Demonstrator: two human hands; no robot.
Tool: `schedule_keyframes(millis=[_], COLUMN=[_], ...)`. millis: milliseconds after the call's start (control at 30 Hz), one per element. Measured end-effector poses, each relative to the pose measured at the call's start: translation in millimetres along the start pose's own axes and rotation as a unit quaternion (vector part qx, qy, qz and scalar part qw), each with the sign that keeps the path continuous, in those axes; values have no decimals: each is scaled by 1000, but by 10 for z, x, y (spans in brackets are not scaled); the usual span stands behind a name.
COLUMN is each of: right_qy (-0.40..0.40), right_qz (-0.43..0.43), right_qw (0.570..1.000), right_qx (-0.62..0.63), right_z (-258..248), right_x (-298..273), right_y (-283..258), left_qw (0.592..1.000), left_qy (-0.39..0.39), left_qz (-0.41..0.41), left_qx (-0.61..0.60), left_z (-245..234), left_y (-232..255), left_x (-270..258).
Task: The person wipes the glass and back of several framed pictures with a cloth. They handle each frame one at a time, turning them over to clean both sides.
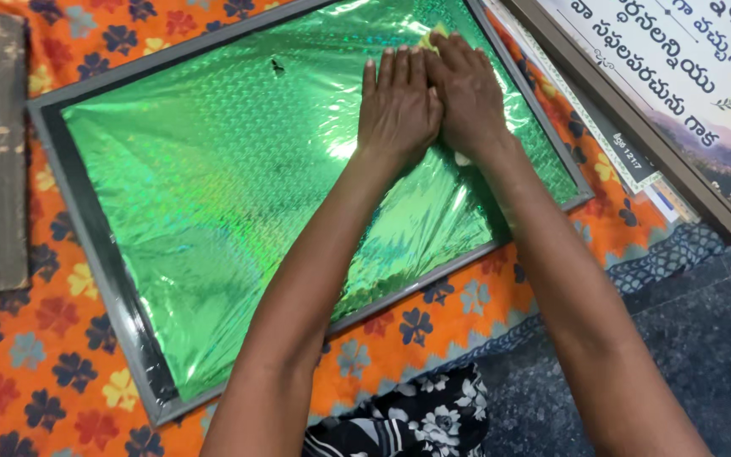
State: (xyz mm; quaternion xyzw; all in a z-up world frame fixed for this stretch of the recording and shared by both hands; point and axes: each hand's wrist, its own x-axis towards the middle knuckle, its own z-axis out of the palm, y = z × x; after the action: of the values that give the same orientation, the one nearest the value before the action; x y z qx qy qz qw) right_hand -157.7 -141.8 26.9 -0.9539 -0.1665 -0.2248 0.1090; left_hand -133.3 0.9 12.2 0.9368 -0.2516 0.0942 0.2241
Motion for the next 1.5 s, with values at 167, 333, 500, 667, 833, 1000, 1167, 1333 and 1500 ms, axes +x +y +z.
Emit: schedule_keyframes(millis=[167,333,500,667,833,1000,1167,1333,1500], right_qy=[-6,-5,-10,-24,-17,-23,-35,-50,-56], right_qz=[14,17,29,46,59,52,49,34,9], right_qw=[1000,999,999,998,997,998,998,997,997], right_qx=[-3,-32,-32,-31,-35,-18,15,39,58], right_z=[-81,-264,-557,-821,-888,-866,-785,-663,-524], right_x=[14,-263,-663,-1022,-1251,-1339,-1319,-1261,-1162], right_y=[354,477,393,209,-53,-407,-894,-1419,-1929], left_qw=[1000,999,998,996,995,996,997,999,999], left_qy=[-6,-14,-30,-41,-39,-30,-37,-26,-36], left_qz=[5,32,55,69,82,73,56,27,-11], left_qx=[-10,-19,-32,-33,-36,-39,-32,-27,-34], left_z=[173,247,201,136,77,-54,-338,-642,-935], left_y=[183,457,774,1041,1076,934,651,339,3], left_x=[287,223,-76,-460,-741,-1064,-1455,-1866,-2247])
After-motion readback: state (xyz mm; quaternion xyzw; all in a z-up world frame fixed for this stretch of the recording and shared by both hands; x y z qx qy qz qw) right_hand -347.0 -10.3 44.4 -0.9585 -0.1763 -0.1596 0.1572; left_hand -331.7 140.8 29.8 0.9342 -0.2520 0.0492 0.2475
